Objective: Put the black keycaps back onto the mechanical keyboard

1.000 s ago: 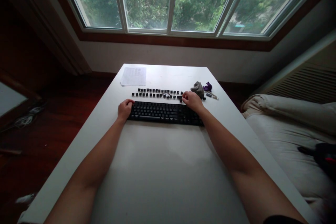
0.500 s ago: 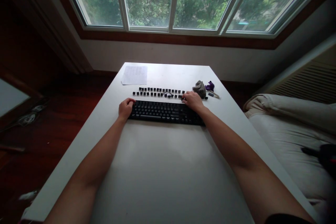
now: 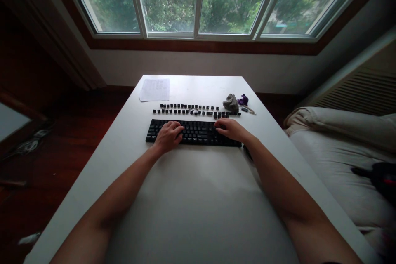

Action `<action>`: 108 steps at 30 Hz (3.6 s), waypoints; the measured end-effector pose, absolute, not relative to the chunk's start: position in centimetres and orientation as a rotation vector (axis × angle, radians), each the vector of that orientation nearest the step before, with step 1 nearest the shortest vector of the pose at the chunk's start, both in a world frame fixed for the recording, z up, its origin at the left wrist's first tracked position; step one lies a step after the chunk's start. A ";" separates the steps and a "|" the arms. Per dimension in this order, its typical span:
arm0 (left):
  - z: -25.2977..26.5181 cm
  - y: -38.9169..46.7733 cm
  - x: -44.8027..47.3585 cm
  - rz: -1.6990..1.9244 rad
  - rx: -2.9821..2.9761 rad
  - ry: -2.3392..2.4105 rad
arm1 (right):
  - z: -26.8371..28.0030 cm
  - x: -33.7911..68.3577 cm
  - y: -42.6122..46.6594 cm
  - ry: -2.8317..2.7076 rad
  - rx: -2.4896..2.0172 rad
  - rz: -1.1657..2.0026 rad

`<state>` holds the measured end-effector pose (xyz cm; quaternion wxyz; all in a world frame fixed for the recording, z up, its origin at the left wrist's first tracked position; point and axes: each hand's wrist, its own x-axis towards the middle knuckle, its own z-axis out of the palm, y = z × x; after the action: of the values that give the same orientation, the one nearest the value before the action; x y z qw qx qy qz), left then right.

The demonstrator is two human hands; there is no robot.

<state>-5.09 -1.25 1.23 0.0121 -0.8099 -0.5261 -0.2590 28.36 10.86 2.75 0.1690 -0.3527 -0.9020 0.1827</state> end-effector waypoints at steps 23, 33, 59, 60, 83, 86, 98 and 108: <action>0.2 1.3 2.8 -0.635 -2.690 -1.505 | 4.5 27.0 9.5 -2.803 -1.246 0.073; 0.7 1.3 1.5 -0.652 -2.696 -1.513 | 4.3 25.3 8.4 -2.797 -1.289 -0.007; 0.3 2.2 -1.6 -0.705 -2.655 -1.574 | 1.3 23.2 7.9 -2.316 -1.115 0.194; 0.3 2.2 -1.7 -0.697 -2.658 -1.567 | 1.2 22.6 7.5 -2.317 -1.106 0.164; -0.1 1.9 -1.7 -0.725 -2.650 -1.561 | -1.6 20.0 2.5 -2.449 -1.234 -0.055; -0.3 1.7 -1.5 -0.719 -2.643 -1.567 | -1.6 20.1 2.4 -2.458 -1.246 -0.054; 0.1 1.0 -1.5 -0.720 -2.628 -1.606 | -0.7 21.6 4.4 -2.358 -1.190 0.109; 0.8 0.9 -1.9 -0.689 -2.606 -1.632 | 1.7 26.0 15.1 -2.304 -1.565 -0.118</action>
<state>-1.90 0.87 0.84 -0.0047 -0.8269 -0.5180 -0.2188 26.01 15.10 1.67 0.1760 -0.5525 -0.8137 -0.0418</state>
